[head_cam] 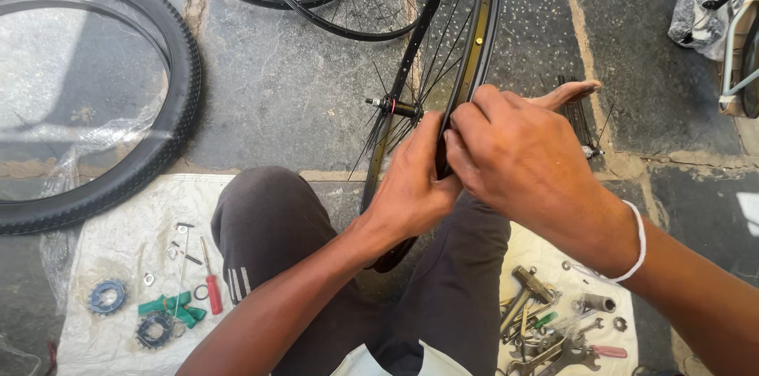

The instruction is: The person threads and adjusts spokes into a bicycle wheel rim by hand while sitting on the ground.

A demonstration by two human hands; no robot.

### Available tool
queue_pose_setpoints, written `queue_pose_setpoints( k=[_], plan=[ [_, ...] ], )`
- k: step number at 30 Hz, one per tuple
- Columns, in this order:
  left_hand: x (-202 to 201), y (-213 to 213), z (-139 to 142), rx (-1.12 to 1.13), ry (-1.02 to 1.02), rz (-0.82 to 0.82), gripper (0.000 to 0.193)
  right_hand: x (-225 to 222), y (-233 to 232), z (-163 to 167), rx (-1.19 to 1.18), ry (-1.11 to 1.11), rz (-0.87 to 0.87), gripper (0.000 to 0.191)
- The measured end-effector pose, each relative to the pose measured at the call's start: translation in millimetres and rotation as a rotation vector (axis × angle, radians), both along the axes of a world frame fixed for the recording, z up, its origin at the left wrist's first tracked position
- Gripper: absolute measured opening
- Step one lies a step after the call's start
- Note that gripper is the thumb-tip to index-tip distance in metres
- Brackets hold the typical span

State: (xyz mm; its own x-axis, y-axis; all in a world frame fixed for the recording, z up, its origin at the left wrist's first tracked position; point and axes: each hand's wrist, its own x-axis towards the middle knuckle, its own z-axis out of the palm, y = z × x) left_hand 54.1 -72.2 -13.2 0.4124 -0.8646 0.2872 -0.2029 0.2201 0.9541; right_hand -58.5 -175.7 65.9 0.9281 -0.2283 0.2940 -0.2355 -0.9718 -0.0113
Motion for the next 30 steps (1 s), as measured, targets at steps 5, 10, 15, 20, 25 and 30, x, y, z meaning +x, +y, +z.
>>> queue_pose_setpoints(
  k=[5, 10, 15, 20, 25, 30],
  plan=[
    [11.4, 2.2, 3.6, 0.097, 0.058, 0.036, 0.028, -9.7, -4.1, -59.7, 0.85, -0.643, -0.387, 0.028],
    [12.8, 6.4, 0.0, -0.067, -0.395, 0.342, 0.038, 21.3, -18.5, -141.6, 2.033, -0.608, 0.148, 0.037],
    [10.2, -14.2, 1.0, 0.011, -0.334, 0.246, 0.041, 32.9, -45.9, -159.2, 2.21, -0.692, 0.557, 0.039],
    [8.1, -26.6, 1.8, 0.04, -0.315, 0.251, 0.044, 31.8, -62.6, -151.9, 2.075, -0.545, 0.597, 0.039],
    [2.1, -28.8, -8.8, -0.014, -0.305, 0.204, 0.043, 22.3, -63.6, -149.4, 2.093, -0.649, 0.736, 0.044],
    [-0.5, -28.1, -12.7, 0.008, -0.167, 0.242, 0.043, 21.9, -55.9, -148.0, 2.081, -0.651, 0.712, 0.037]
  ],
)
